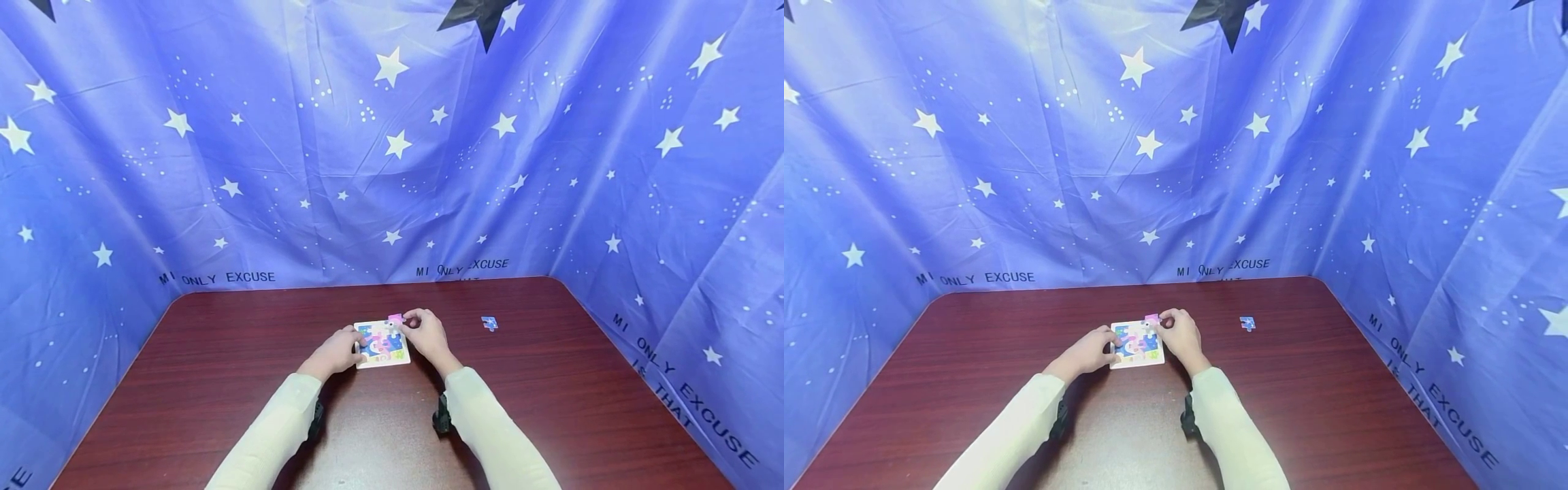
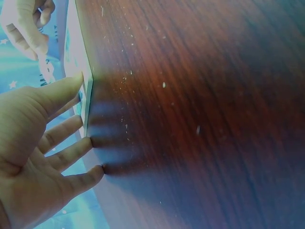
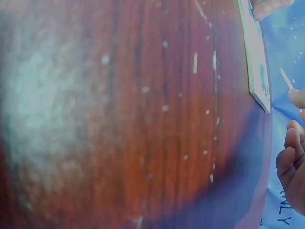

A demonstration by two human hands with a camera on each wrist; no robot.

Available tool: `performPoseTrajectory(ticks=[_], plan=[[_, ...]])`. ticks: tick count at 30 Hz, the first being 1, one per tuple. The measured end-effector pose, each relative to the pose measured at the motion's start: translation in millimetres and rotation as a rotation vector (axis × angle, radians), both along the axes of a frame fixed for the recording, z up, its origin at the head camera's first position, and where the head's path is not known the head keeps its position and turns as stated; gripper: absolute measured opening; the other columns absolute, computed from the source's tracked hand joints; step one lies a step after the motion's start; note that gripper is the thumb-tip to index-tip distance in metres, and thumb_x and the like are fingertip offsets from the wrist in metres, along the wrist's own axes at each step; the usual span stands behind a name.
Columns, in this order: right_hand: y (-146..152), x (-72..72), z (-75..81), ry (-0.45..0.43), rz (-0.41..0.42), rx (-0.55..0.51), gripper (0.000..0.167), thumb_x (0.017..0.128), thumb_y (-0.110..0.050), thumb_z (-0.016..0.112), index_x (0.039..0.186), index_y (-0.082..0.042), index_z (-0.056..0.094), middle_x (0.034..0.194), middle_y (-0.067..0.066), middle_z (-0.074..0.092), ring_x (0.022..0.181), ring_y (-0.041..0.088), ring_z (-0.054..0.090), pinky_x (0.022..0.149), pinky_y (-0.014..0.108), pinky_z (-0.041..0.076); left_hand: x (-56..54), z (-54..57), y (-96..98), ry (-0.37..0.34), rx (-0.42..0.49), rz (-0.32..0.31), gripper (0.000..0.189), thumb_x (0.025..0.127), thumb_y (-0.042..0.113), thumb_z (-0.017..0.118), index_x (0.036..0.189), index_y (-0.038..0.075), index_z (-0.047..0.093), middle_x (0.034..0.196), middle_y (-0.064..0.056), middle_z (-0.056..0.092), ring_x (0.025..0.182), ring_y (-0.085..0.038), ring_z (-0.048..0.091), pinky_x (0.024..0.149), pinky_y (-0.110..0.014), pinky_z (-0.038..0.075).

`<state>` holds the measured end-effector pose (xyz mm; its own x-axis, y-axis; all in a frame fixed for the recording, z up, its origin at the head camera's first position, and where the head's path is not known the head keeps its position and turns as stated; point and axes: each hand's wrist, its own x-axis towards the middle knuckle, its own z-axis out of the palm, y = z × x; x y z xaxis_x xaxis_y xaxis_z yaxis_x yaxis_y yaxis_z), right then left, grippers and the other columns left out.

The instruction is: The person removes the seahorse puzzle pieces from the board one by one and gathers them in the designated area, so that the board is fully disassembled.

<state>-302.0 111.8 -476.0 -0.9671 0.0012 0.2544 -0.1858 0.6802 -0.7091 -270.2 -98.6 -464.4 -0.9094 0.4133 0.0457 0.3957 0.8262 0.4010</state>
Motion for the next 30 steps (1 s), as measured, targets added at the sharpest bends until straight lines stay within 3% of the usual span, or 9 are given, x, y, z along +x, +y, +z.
performPoseTrajectory(ticks=[30], plan=[[18, 0.4, 2.1, 0.010, -0.026, 0.004, 0.021, 0.078, -0.024, 0.074, 0.092, -0.010, 0.068, 0.080, 0.003, 0.059, 0.075, 0.015, 0.054, 0.069, 0.029, 0.042, -1.8, -3.7, -0.3, -0.007, 0.006, 0.012, 0.021, 0.080, 0.016, 0.073, 0.096, 0.005, 0.066, 0.098, -0.006, 0.056, 0.082, -0.018, 0.053, 0.082, -0.035, 0.047]])
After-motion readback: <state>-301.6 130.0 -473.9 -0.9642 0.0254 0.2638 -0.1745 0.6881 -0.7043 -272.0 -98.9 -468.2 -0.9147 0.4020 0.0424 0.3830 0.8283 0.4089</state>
